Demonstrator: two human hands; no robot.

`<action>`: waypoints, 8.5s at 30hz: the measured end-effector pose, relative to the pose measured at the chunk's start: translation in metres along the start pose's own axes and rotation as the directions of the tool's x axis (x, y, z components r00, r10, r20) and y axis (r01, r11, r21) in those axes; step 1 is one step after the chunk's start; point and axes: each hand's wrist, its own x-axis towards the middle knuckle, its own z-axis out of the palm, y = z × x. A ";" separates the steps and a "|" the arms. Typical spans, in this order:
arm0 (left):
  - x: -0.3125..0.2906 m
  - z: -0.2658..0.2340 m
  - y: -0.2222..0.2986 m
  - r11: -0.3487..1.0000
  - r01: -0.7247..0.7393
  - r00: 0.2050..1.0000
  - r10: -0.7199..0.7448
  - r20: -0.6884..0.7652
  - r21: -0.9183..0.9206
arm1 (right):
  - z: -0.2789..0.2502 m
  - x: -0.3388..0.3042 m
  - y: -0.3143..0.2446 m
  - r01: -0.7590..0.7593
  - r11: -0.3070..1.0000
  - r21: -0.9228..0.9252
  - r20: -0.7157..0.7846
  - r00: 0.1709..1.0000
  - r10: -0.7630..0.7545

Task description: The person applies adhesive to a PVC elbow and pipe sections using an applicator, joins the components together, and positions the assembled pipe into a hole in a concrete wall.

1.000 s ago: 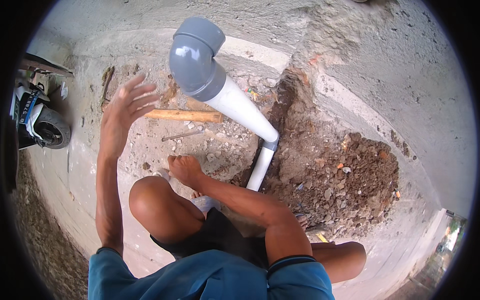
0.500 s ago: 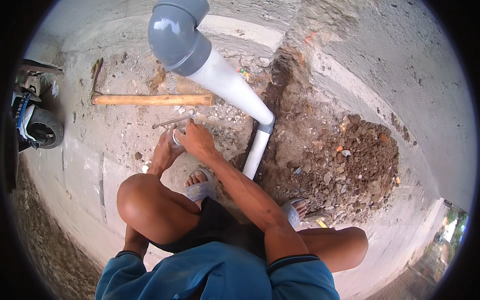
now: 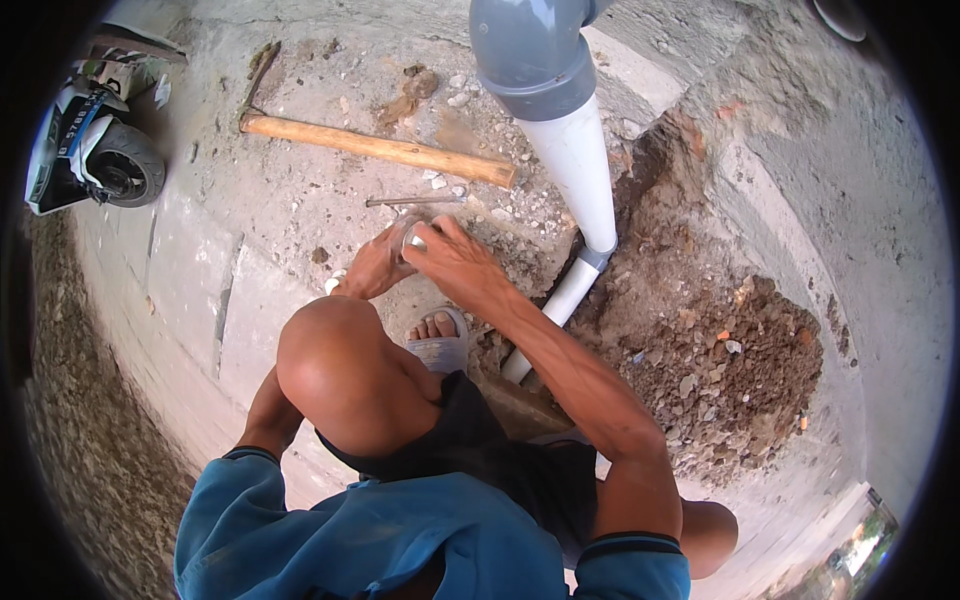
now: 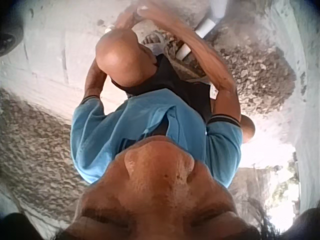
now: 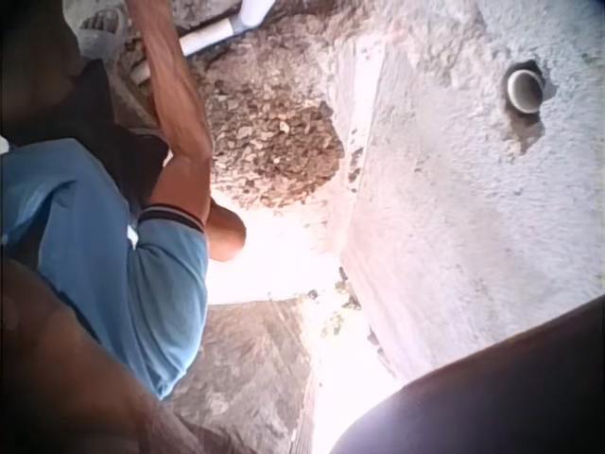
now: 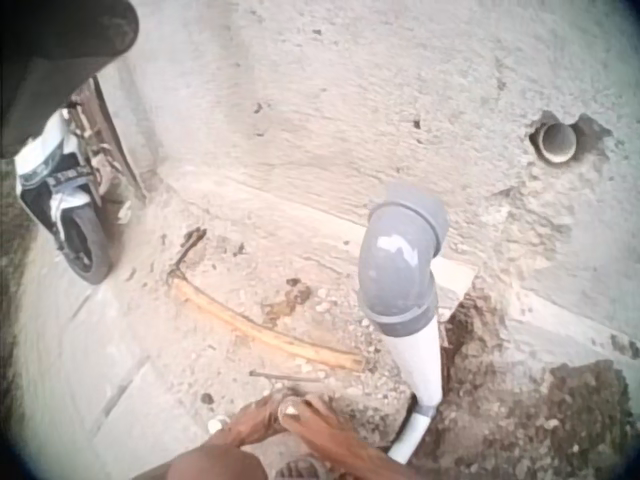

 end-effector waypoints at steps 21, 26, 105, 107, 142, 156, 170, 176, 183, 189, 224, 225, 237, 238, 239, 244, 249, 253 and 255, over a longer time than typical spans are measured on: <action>0.004 -0.177 0.134 0.885 0.133 0.849 -0.333 -0.409 -0.445 | -0.249 -0.170 -0.002 0.360 0.623 0.694 -0.606 0.759 0.237; 0.046 -0.225 0.279 0.914 0.010 0.911 -0.175 -0.373 -0.405 | -0.296 -0.150 0.041 0.426 0.624 0.656 -0.723 0.594 0.354; 0.075 -0.200 0.333 0.869 0.308 0.887 -0.410 -0.213 -0.387 | -0.301 -0.010 0.131 0.694 0.284 0.662 -0.712 0.701 -0.051; 0.076 -0.200 0.331 0.867 0.318 0.888 -0.414 -0.200 -0.383 | -0.296 -0.003 0.131 0.682 0.116 0.722 -0.680 0.731 -0.065; -0.040 -0.004 0.045 0.943 0.273 0.883 -0.324 -0.339 -0.191 | -0.030 -0.030 -0.002 0.015 0.845 0.535 -0.520 0.794 0.315; -0.008 -0.011 0.038 0.980 -0.055 0.822 0.154 -0.549 0.193 | -0.004 -0.017 -0.031 -0.161 0.731 0.663 -0.474 0.666 0.576; 0.012 -0.084 0.094 0.744 -0.275 0.800 0.528 -0.285 0.609 | 0.004 -0.008 -0.029 0.011 0.610 0.793 -0.472 0.644 0.602; 0.013 -0.103 0.098 0.607 -0.309 0.788 0.595 -0.161 0.732 | -0.013 -0.006 -0.038 0.113 0.060 0.992 -0.123 0.714 0.689; 0.018 -0.096 0.067 0.888 0.094 0.875 0.142 -0.463 0.449 | -0.050 -0.053 -0.020 -0.038 0.213 0.976 -0.141 0.635 0.759; 0.016 -0.019 0.049 0.939 0.146 0.813 -0.293 -0.503 -0.310 | -0.075 -0.075 -0.016 0.166 -0.070 0.984 -0.067 0.697 0.714; 0.050 -0.167 0.322 0.937 0.082 0.866 -0.236 -0.441 -0.340 | -0.301 0.000 0.118 0.236 0.042 0.971 -0.238 0.970 0.056; 0.049 -0.167 0.319 0.943 0.073 0.862 -0.224 -0.455 -0.326 | -0.292 0.003 0.115 0.225 -0.009 0.974 -0.224 0.973 0.054; 0.049 -0.170 0.312 0.968 0.029 0.865 -0.149 -0.480 -0.249 | -0.283 -0.003 0.091 0.338 0.341 0.878 -0.424 0.879 0.221; 0.049 -0.171 0.312 0.973 0.032 0.866 -0.142 -0.480 -0.229 | -0.287 -0.010 0.091 0.322 0.479 0.817 -0.468 0.855 0.223; 0.048 -0.172 0.312 0.977 0.036 0.866 -0.136 -0.481 -0.210 | -0.293 -0.017 0.090 0.311 0.565 0.764 -0.508 0.830 0.229; 0.040 -0.169 0.305 0.988 0.029 0.841 -0.106 -0.531 -0.151 | -0.295 -0.069 0.076 0.346 0.729 0.591 -0.766 0.524 0.372; 0.015 -0.174 0.286 0.939 -0.185 0.593 -0.128 -0.795 -0.289 | -0.182 -0.131 0.049 0.572 0.486 0.661 -0.750 0.492 0.442; -0.016 -0.192 0.270 0.933 -0.324 0.396 -0.020 -0.918 -0.160 | -0.053 -0.097 0.010 0.085 0.469 0.879 -0.349 0.785 0.512; -0.028 -0.191 0.267 0.923 -0.350 0.387 -0.012 -0.922 -0.159 | -0.015 -0.063 0.000 0.032 0.614 0.789 -0.415 0.765 0.493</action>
